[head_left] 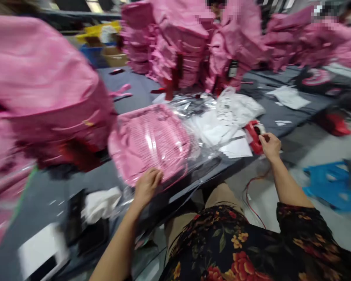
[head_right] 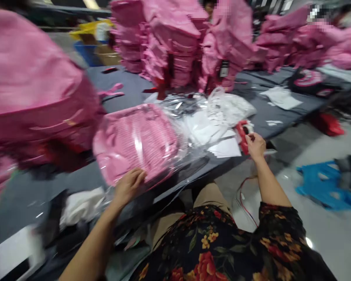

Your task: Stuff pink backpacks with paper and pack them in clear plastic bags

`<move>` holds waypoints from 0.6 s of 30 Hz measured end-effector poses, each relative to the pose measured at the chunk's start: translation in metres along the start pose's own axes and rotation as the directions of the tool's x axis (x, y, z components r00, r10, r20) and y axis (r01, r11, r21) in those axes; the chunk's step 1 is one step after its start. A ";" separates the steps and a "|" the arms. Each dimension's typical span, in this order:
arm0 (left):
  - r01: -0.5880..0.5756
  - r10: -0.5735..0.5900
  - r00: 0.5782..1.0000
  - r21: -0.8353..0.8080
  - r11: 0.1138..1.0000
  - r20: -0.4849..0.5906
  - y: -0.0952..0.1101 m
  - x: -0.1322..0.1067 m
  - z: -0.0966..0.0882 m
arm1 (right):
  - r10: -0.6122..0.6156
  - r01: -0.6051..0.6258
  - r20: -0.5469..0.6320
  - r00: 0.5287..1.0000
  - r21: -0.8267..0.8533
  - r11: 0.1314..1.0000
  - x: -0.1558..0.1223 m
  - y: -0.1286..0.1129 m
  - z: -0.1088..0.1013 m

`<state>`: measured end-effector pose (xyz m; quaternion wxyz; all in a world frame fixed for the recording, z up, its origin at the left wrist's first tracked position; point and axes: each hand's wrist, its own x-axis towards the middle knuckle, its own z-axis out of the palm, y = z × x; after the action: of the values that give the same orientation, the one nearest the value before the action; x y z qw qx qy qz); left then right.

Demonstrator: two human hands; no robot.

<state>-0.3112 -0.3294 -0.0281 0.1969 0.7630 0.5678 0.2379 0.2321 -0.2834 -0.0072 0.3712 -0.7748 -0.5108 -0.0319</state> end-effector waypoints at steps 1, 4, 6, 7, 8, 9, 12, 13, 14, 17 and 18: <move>0.020 -0.020 1.000 0.015 1.000 0.005 -0.003 0.001 -0.001 | 0.060 -0.062 -0.027 0.998 -0.042 0.997 0.005 0.014 -0.015; 0.077 -0.079 0.996 0.068 0.995 0.031 -0.010 0.006 -0.003 | 0.248 -0.247 0.033 0.968 -0.037 0.968 0.012 0.047 -0.043; 0.110 -0.117 0.992 0.106 0.988 0.054 -0.010 0.008 -0.006 | 0.309 -0.313 0.117 0.944 0.015 0.950 0.012 0.061 -0.045; 0.125 -0.134 0.989 0.124 0.984 0.062 -0.009 0.008 -0.007 | 0.321 -0.329 0.146 0.936 0.039 0.943 0.011 0.065 -0.042; 0.137 -0.147 0.987 0.138 0.981 0.068 -0.007 0.007 -0.008 | 0.327 -0.340 0.164 0.931 0.060 0.938 0.009 0.068 -0.038; 0.146 -0.158 0.985 0.150 0.978 0.070 -0.005 0.006 -0.009 | 0.332 -0.351 0.179 0.926 0.082 0.933 0.009 0.069 -0.034; 0.153 -0.166 0.984 0.163 0.975 0.067 -0.001 0.006 -0.010 | 0.335 -0.364 0.199 0.921 0.135 0.922 0.012 0.069 -0.020; 0.154 -0.166 0.984 0.161 0.975 0.064 -0.001 0.006 -0.009 | 0.335 -0.366 0.203 0.920 0.144 0.919 0.016 0.067 -0.017; 0.159 -0.171 0.983 0.159 0.974 0.062 -0.001 0.007 -0.009 | 0.335 -0.368 0.207 0.919 0.147 0.918 0.019 0.065 -0.015; 0.187 -0.199 0.978 0.160 0.969 0.063 -0.003 0.008 -0.007 | 0.331 -0.360 0.199 0.923 0.137 0.923 0.026 0.057 -0.018; 0.190 -0.202 0.978 0.160 0.969 0.061 -0.004 0.008 -0.006 | 0.322 -0.348 0.187 0.928 0.129 0.928 0.024 0.055 -0.022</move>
<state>-0.3163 -0.3208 -0.0245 0.1820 0.7247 0.6490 0.1434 0.2955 -0.2894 -0.0109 0.3890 -0.8185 -0.4000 0.1367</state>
